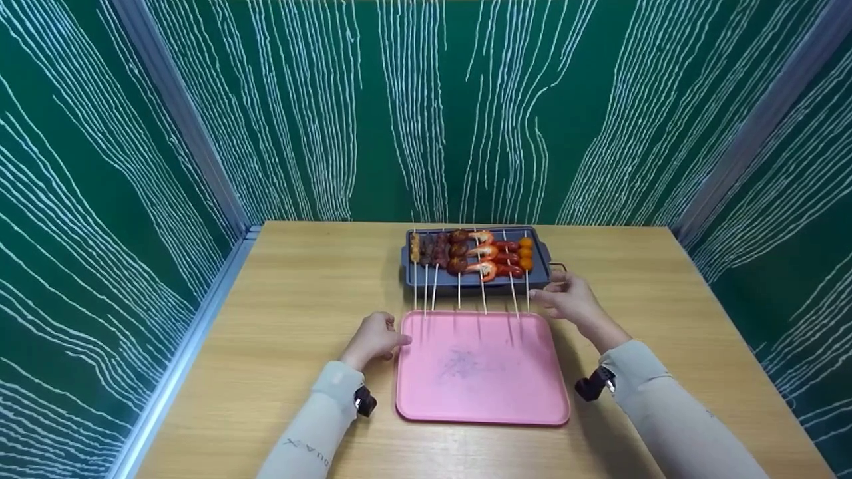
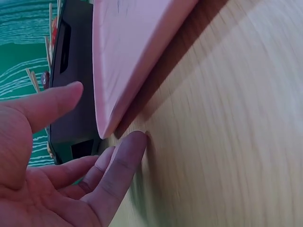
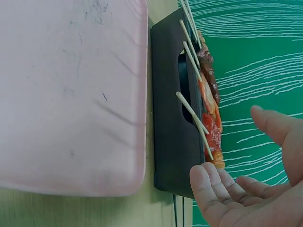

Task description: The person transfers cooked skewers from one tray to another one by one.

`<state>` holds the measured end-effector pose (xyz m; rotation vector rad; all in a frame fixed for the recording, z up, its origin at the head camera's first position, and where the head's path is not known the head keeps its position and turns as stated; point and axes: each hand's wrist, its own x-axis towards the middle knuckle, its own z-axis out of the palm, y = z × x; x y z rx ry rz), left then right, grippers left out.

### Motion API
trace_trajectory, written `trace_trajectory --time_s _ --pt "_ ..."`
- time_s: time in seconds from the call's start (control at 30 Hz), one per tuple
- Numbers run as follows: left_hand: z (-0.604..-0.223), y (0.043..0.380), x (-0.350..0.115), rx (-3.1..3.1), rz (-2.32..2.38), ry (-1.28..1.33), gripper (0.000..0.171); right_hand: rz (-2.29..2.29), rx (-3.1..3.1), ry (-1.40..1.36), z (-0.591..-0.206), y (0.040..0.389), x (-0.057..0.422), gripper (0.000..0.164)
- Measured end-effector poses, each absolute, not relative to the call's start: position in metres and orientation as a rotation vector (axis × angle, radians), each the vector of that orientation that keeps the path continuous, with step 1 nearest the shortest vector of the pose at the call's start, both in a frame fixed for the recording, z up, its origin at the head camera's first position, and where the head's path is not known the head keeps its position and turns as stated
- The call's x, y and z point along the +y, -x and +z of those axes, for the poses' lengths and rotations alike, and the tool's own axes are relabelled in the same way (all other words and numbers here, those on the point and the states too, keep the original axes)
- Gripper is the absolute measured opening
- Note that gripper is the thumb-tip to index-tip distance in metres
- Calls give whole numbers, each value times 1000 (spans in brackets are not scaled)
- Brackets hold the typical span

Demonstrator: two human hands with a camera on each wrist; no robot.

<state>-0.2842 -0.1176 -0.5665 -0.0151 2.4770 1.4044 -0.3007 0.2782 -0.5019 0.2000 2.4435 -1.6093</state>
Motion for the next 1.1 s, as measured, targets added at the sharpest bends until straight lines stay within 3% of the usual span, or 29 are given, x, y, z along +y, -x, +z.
trace_trajectory --time_s 0.13,0.27,0.43,0.9,1.1 --pt "-569 284 -114 2451 1444 14 25 -1637 2386 -237 -506 301 277 83" --pt "-570 284 -112 2454 1447 17 32 -1684 2320 -281 -511 303 277 77" --pt "-573 283 -110 2450 1447 16 9 -1773 2241 -319 -518 308 274 62" --pt "-578 285 -108 2461 1479 -38 34 -1840 2149 -350 -529 320 262 46" --pt "-577 285 -107 2481 1436 -19 35 -1888 2078 -436 -526 326 257 32"
